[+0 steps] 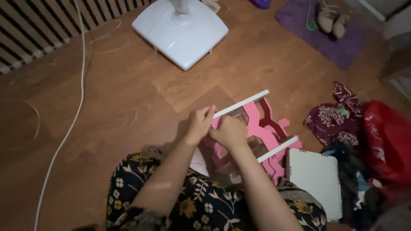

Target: The person assembles pink plastic connectors onto white square panels. They insert the connectors into slots on the panels and press them into place, working with multiple panels and connectors on the floor.

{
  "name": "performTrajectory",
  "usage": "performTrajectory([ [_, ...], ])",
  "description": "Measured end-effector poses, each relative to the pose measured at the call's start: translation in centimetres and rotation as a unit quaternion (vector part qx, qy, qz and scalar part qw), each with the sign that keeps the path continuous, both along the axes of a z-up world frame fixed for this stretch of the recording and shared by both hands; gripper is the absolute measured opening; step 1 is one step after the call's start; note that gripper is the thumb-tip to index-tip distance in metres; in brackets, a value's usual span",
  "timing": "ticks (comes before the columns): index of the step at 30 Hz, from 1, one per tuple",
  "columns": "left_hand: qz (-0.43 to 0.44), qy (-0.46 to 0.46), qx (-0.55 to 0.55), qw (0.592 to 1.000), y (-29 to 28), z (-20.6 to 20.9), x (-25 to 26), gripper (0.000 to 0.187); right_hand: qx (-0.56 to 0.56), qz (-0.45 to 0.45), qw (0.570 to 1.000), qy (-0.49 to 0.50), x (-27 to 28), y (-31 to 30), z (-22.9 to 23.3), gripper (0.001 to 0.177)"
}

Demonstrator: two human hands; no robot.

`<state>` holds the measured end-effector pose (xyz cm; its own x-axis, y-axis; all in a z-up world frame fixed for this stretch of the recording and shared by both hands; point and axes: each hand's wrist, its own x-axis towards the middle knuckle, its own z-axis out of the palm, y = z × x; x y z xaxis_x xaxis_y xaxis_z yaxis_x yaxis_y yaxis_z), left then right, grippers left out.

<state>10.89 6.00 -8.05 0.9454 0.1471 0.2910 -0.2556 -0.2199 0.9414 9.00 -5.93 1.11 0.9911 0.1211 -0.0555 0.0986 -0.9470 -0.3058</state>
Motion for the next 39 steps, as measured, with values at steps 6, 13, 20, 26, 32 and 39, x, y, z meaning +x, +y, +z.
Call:
performTrajectory([
  [6, 0.142, -0.09, 0.126, 0.978, 0.3, -3.0, 1.9, 0.036, -0.001, -0.08, 0.997, 0.02, -2.4, 2.2, 0.2, 0.046],
  [13, 0.113, -0.19, 0.133, 0.966, -0.9, -4.0, 2.2, 0.032, -0.031, -0.126, 0.99, 0.06, -4.0, 2.2, 1.0, 0.055],
  [20, 0.059, -0.173, 0.134, 0.974, -1.9, -3.7, 1.9, 0.033, -0.034, -0.139, 0.989, 0.04, -5.0, 1.1, 0.3, 0.056],
  [26, 0.068, -0.007, 0.159, 0.985, -1.7, -0.8, 1.1, 0.037, 0.029, -0.097, 0.995, 0.006, -4.7, 0.3, 1.3, 0.062],
  [32, 0.108, 0.211, -0.07, 0.969, -2.4, 1.1, -3.5, 0.042, 0.137, 0.09, 0.972, -0.171, -2.4, -7.0, 3.7, 0.046],
  [39, -0.161, 0.331, -0.366, 0.855, -4.7, 3.3, -4.3, 0.024, 0.003, 0.242, 0.969, -0.042, 3.7, -9.0, 0.5, 0.02],
])
